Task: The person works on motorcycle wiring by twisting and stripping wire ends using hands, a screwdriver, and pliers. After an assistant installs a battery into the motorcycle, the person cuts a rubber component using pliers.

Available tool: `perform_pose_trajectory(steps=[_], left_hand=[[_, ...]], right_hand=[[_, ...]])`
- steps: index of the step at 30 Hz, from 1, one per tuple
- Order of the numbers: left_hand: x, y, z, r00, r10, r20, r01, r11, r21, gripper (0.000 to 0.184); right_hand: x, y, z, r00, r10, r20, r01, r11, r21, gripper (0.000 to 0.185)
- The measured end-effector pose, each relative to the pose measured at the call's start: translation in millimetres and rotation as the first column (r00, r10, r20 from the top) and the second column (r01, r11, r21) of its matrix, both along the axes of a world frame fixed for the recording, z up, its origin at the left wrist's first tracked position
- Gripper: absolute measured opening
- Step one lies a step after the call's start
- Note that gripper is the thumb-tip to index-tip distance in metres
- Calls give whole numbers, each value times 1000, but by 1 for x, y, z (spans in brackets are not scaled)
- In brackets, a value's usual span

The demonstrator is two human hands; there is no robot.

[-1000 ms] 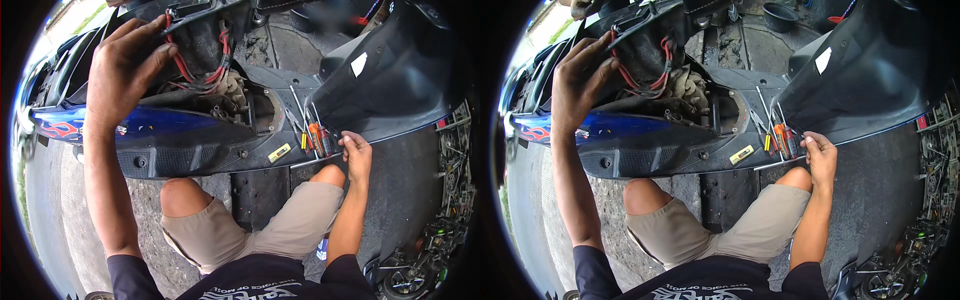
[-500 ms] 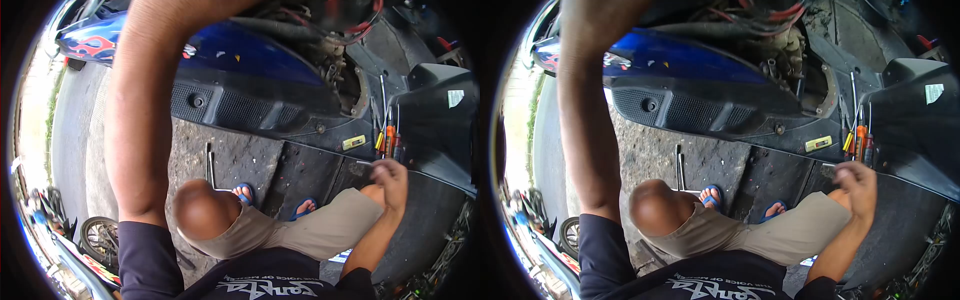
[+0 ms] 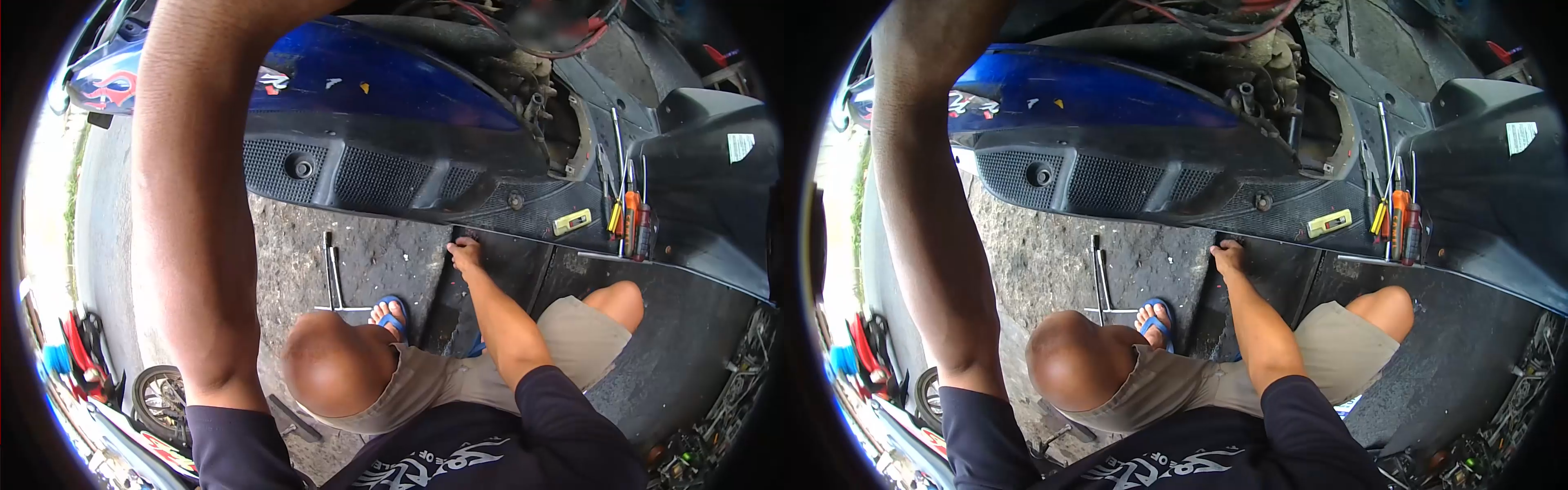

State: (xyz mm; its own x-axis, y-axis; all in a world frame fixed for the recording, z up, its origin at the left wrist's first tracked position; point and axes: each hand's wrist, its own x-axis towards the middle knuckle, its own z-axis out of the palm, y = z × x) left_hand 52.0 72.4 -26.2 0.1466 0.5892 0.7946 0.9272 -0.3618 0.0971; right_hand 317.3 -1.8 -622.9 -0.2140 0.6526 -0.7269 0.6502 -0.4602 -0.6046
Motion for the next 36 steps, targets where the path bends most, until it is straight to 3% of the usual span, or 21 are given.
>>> perform_pose_trajectory(steps=[1, 6, 8, 11, 13, 14, 15, 16, 17, 18, 19, 22, 25, 27, 31, 33, 35, 36], left_hand=[[-1, 0, 2, 1000, 0, 12, 0, 1000, -15, 26], [-1, -5, 10, 998, -7, 60, 12, 997, -74, 26], [1, -9, 9, 998, -7, 65, 13, 997, -81, 26], [5, -10, 1, 1000, 15, 22, -15, 1000, -1, 27], [-6, -6, 2, 971, 69, 229, -10, 968, -250, 31], [-16, 0, -1, 954, 69, 290, 32, 944, -330, 39], [-17, -1, 0, 985, 151, 81, -132, 970, -206, 41], [-12, -3, 4, 957, 268, -109, -274, 961, -37, 43], [-9, -3, 7, 959, 275, -63, -279, 958, -66, 45], [-6, -5, 8, 959, 284, -13, -284, 953, -109, 48], [-5, -6, 8, 959, 283, -3, -281, 952, -117, 47], [-3, -9, 12, 966, 256, 19, -251, 958, -136, 47], [-4, -9, 13, 972, 232, 27, -227, 967, -117, 47], [-3, -8, 14, 975, 220, 24, -217, 971, -105, 46], [-3, -9, 16, 975, 222, -15, -223, 967, -121, 48], [-3, -10, 17, 976, 217, -19, -217, 969, -116, 49], [-5, -10, 15, 980, 200, -1, -198, 973, -120, 50], [-6, -9, 15, 980, 199, 4, -198, 974, -114, 50]], right_hand=[[7, 0, -19, 1000, 7, -7, -6, 1000, 8, 33], [8, 12, 8, 996, 16, -89, -23, 996, -86, 30], [8, 16, 11, 995, 34, -89, -39, 998, -47, 29], [13, 17, 13, 987, 140, -80, -145, 988, -52, 17], [16, 27, 26, 969, 226, -97, -232, 971, -52, 5], [11, 28, 30, 939, 343, 16, -343, 932, 115, 20], [7, 29, 37, 938, 335, 84, -345, 916, 203, 26], [6, 32, 59, 908, 410, 82, -418, 894, 162, 33], [10, 17, 42, 951, 284, 118, -308, 864, 398, 33], [9, 31, 88, 891, 445, 94, -454, 877, 154, 33], [13, 31, 84, 881, 469, 65, -471, 851, 232, 33], [16, 40, 144, 839, 545, 18, -512, 776, 368, 34], [21, 46, 168, 784, 621, 21, -600, 748, 285, 32], [25, 47, 172, 734, 677, 52, -678, 726, 113, 34], [30, 43, 192, 730, 683, -36, -678, 729, 98, 34], [29, 40, 257, 691, 723, -10, -679, 653, 337, 28], [32, 53, 310, 598, 801, 34, -681, 485, 548, 30], [30, 63, 353, 616, 788, -17, -638, 512, 576, 28]])
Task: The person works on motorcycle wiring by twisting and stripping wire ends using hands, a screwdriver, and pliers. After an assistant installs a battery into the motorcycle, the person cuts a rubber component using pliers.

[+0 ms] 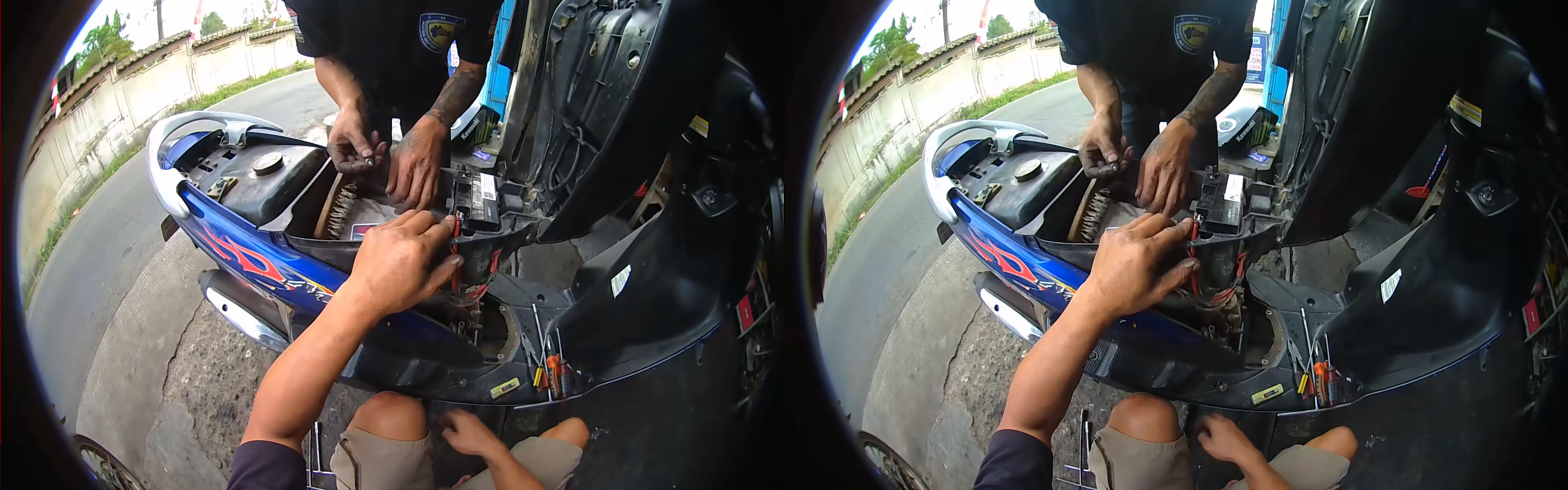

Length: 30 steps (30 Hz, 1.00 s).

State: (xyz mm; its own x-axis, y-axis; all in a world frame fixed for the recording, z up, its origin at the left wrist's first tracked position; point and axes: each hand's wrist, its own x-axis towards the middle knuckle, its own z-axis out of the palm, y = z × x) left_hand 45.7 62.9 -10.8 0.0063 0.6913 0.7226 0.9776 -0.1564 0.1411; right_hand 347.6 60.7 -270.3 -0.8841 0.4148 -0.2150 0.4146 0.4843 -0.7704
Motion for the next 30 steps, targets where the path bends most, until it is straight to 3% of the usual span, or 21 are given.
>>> perform_pose_trajectory(steps=[2, 3, 4, 6, 7, 9, 10, 12, 16, 20, 24, 26, 28, 29, 30], left_hand=[[1, 0, 0, 999, -4, 34, 5, 999, -34, 48], [2, -1, 0, 999, -9, 41, 11, 1000, -29, 48], [2, -2, 1, 999, -4, 54, 6, 999, -36, 46], [1, -2, 2, 997, -1, 71, 4, 999, -34, 44], [1, -1, 1, 997, -1, 76, 3, 1000, -29, 43], [2, -2, -1, 995, -9, 98, 11, 1000, -23, 41], [3, -1, -2, 994, -8, 107, 9, 1000, -11, 41], [2, 0, -2, 992, -9, 124, 7, 1000, 19, 41], [1, 0, -3, 994, 8, 113, -11, 1000, 29, 40], [1, 0, -6, 991, -7, 130, 1, 999, 48, 39], [0, 1, -9, 991, -11, 135, 3, 998, 63, 39], [-1, 1, -10, 992, 2, 125, -12, 997, 79, 39], [-2, 1, -9, 991, 1, 132, -9, 998, 62, 38], [-3, 1, -9, 991, -5, 135, -5, 998, 69, 38], [-2, 0, -10, 990, -10, 140, -1, 997, 73, 38]], right_hand=[[-5, 20, 77, 981, -90, -171, 81, 995, -63, 23], [-9, 26, 120, 958, -246, -145, 193, 932, -307, 23], [-15, 32, 158, 899, -372, -232, 223, 843, -489, 27], [-25, 53, 207, 785, -407, -467, 173, 868, -466, 29], [-35, 66, 218, 701, -386, -600, 85, 880, -466, 29], [-55, 81, 244, 582, -448, -679, -101, 788, -607, 29], [-62, 85, 250, 588, -450, -673, -86, 792, -605, 29], [-75, 95, 254, 513, -456, -727, -227, 745, -627, 27], [-79, 101, 250, 518, -439, -734, -319, 697, -642, 26], [-83, 103, 247, 477, -329, -815, -484, 675, -557, 20], [-76, 102, 244, 483, -294, -825, -453, 722, -523, 14], [-73, 97, 246, 493, -271, -827, -405, 770, -494, 10], [-70, 93, 244, 454, -164, -876, -272, 910, -311, 7], [-68, 90, 243, 456, -167, -874, -269, 910, -315, 7], [-63, 86, 242, 475, -55, -878, -74, 992, -102, 9]])
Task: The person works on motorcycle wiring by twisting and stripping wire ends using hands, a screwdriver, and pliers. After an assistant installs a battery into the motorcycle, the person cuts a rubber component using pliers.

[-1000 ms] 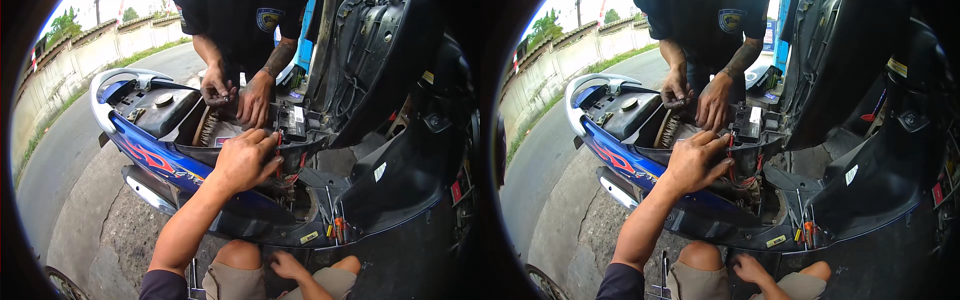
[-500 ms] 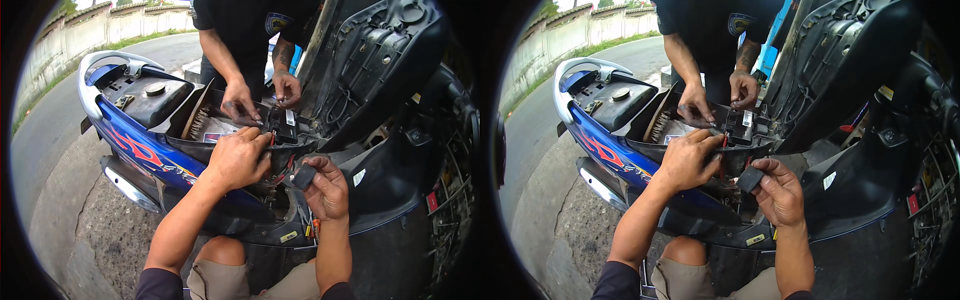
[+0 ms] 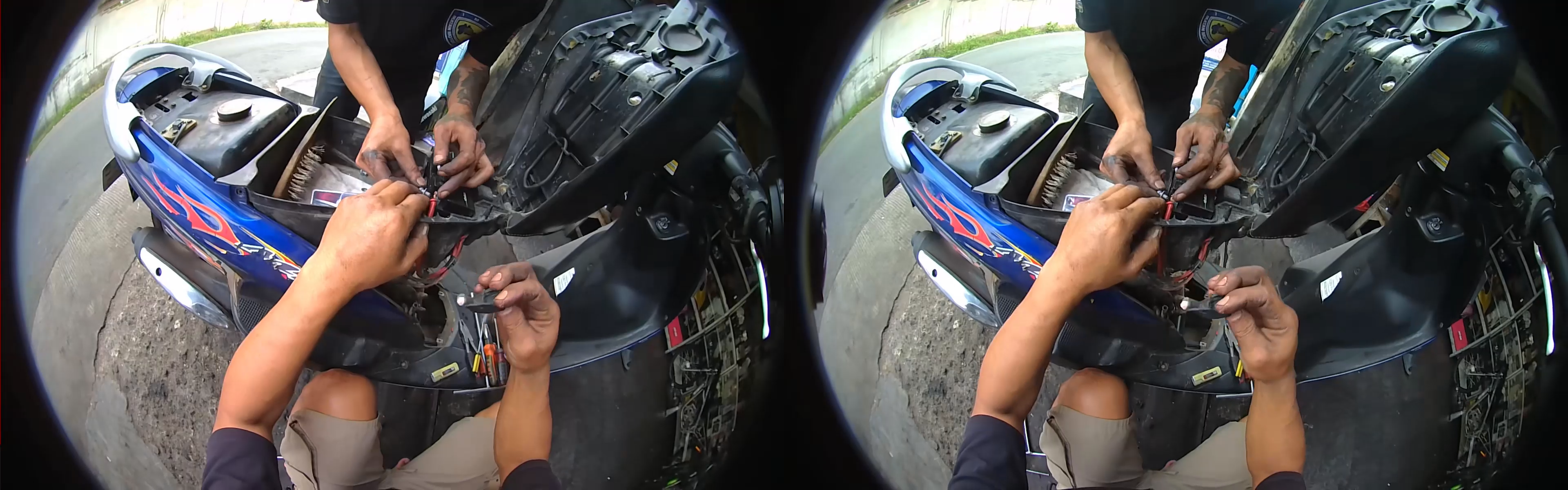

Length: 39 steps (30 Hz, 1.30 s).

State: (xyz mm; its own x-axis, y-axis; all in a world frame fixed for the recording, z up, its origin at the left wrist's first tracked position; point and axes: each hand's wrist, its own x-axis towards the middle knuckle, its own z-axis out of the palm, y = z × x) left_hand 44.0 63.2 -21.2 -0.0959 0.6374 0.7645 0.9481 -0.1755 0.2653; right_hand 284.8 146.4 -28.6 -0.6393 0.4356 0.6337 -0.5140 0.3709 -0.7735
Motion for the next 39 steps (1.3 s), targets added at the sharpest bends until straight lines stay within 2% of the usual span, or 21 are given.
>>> perform_pose_trajectory(steps=[1, 2, 4, 6, 7, 8, 10, 11, 13, 18, 19, 20, 21, 22, 24, 26, 28, 32, 34, 37, 39], left_hand=[[2, -2, 1, 1000, -6, 24, 6, 1000, 30, 34], [3, -4, -2, 1000, -6, 26, 5, 1000, 24, 34], [13, -12, -14, 991, -110, 78, 73, 923, 379, 29], [44, -38, -30, 886, -315, 339, 216, 929, 299, 18], [61, -45, -44, 748, -398, 531, 320, 917, 237, 19], [77, -55, -49, 508, -350, 787, 435, 893, 116, 29], [100, -62, -63, -72, -320, 945, 596, 745, 298, 41], [107, -64, -65, -79, -307, 949, 594, 750, 292, 41], [118, -67, -69, -349, -360, 865, 551, 668, 500, 42], [126, -64, -89, -268, -359, 894, 599, 665, 447, 32], [125, -64, -92, -186, -340, 922, 604, 700, 380, 30], [126, -65, -94, -102, -317, 943, 604, 733, 312, 29], [128, -64, -94, -29, -303, 953, 588, 765, 261, 26], [130, -63, -96, -29, -290, 957, 600, 760, 249, 26], [134, -63, -100, 66, -287, 956, 593, 782, 194, 23], [137, -61, -103, 136, -295, 946, 591, 790, 161, 19], [141, -59, -105, 323, -315, 893, 552, 829, 93, 16], [147, -61, -111, 365, -271, 891, 555, 831, 25, 14], [151, -62, -116, 301, -209, 930, 611, 791, -20, 15], [155, -62, -128, 176, -137, 975, 702, 711, -27, 16], [159, -60, -127, 166, -112, 980, 727, 686, -45, 17]], right_hand=[[3, -4, 0, 981, -192, 22, 182, 955, 234, 13], [5, -9, 2, 981, -191, 24, 181, 957, 229, 13], [8, -21, 9, 920, -389, -36, 344, 762, 550, 23], [12, -29, 5, 903, -416, -103, 382, 671, 636, 34], [13, -35, 2, 903, -415, -107, 379, 657, 651, 34], [16, -41, -2, 904, -416, -105, 374, 645, 667, 35], [20, -46, -15, 895, -430, -114, 382, 611, 693, 35], [22, -48, -22, 888, -437, -144, 395, 565, 725, 35], [29, -50, -40, 885, -446, -136, 407, 596, 693, 34], [45, -62, -54, 867, -498, -24, 400, 667, 629, 30], [51, -63, -54, 880, -468, 75, 367, 773, 518, 29], [54, -64, -54, 875, -479, 75, 380, 773, 508, 29], [57, -64, -53, 893, -424, 151, 361, 875, 323, 28], [60, -64, -52, 912, -353, 210, 334, 935, 121, 28], [59, -64, -46, 904, -372, 211, 357, 928, 105, 28], [60, -64, -42, 838, -456, 299, 369, 878, 306, 32], [63, -61, -53, 822, -490, 292, 399, 860, 320, 32], [70, -64, -78, 827, -463, 318, 438, 886, 152, 24], [74, -67, -92, 894, -280, 351, 398, 855, -332, 19], [88, -62, -113, 932, -144, 333, 308, 797, -520, 17], [95, -62, -125, 952, -51, 301, 243, 726, -643, 18]])
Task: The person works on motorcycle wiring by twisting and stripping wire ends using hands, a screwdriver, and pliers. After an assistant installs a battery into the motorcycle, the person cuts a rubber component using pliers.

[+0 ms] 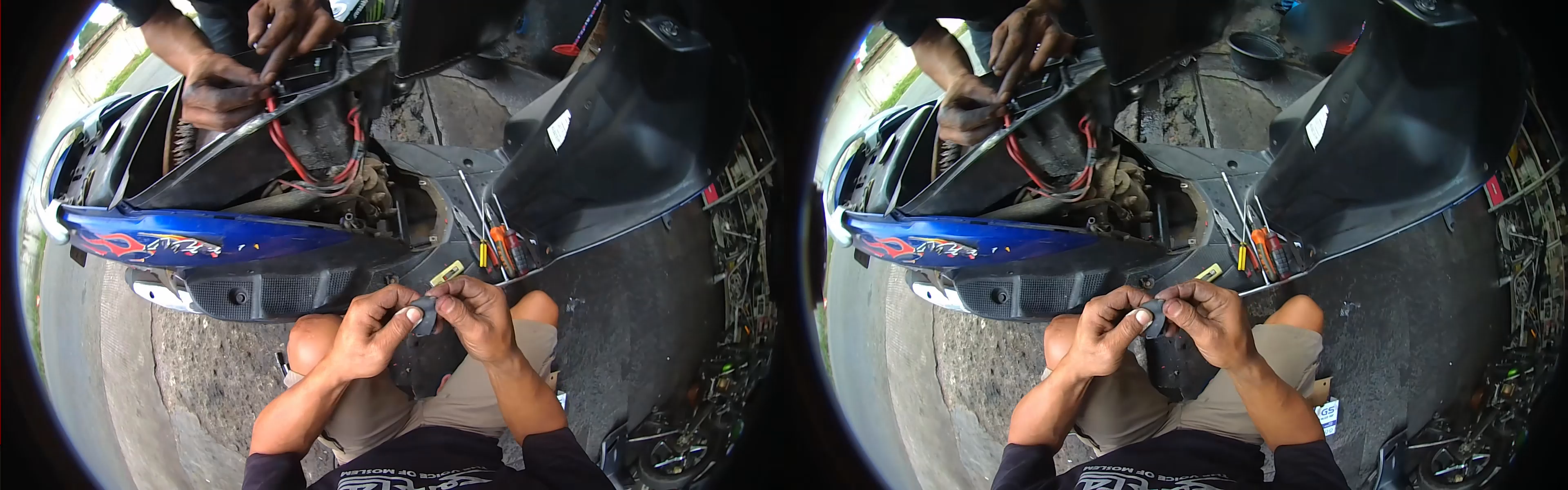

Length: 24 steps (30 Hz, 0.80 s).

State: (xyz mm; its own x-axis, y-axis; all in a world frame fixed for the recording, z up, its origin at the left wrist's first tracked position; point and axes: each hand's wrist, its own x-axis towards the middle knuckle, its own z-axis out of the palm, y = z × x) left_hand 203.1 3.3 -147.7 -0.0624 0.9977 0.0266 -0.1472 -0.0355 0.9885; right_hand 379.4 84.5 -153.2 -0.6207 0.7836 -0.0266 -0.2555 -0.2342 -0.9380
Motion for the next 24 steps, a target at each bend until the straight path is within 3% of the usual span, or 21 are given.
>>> perform_pose_trajectory(steps=[1, 3, 4, 5, 6, 10, 11, 14, 16, 17, 19, 20, 22, 24], left_hand=[[1, -1, 1, 1000, -15, 1, 15, 999, -33, 19], [10, -5, -3, 999, -7, -34, 3, 992, -124, 24], [17, -6, -9, 1000, 22, -14, -23, 994, -108, 27], [26, -7, -13, 999, 48, 9, -47, 995, -92, 30], [38, -7, -7, 977, 40, 210, -10, 990, -140, 29], [48, -18, -9, 999, -5, 38, 11, 985, -172, 35], [51, -21, -10, 996, -26, -80, 16, 992, -124, 38], [49, -16, -6, 995, -73, -74, 57, 978, -199, 40], [43, -12, -5, 960, -141, -241, 102, 980, -168, 40], [42, -12, -6, 961, -141, -240, 100, 980, -172, 40], [39, -13, -7, 932, -178, -315, 179, 983, -27, 38], [40, -14, -8, 931, -184, -316, 183, 983, -33, 38], [41, -14, -9, 948, -67, -311, 136, 969, 206, 38], [38, -14, -15, 966, -151, -212, 181, 974, 133, 38]], right_hand=[[3, -5, -1, 1000, -6, -2, 6, 1000, -9, 18], [6, -14, -1, 959, -217, 185, 159, 945, 286, 18], [6, -17, -5, 960, -210, 183, 154, 948, 279, 18], [5, -21, -10, 941, -300, 154, 206, 874, 440, 16], [6, -22, -13, 917, -384, 111, 251, 769, 588, 16], [16, -23, -14, 877, -435, 201, 207, 722, 660, 14], [18, -21, -16, 890, -417, 186, 205, 728, 655, 14], [19, -16, -7, 916, -357, 182, 166, 751, 640, 13], [20, -15, 1, 916, -303, 264, 71, 769, 636, 14], [22, -16, 5, 916, -301, 266, 70, 771, 633, 14], [25, -19, 10, 909, -170, 380, 32, 939, 343, 21], [26, -20, 10, 909, -171, 379, 37, 941, 337, 21], [28, -21, 8, 954, -58, 295, 31, 995, 95, 28], [29, -21, 2, 968, -35, 248, 36, 999, 1, 29]])
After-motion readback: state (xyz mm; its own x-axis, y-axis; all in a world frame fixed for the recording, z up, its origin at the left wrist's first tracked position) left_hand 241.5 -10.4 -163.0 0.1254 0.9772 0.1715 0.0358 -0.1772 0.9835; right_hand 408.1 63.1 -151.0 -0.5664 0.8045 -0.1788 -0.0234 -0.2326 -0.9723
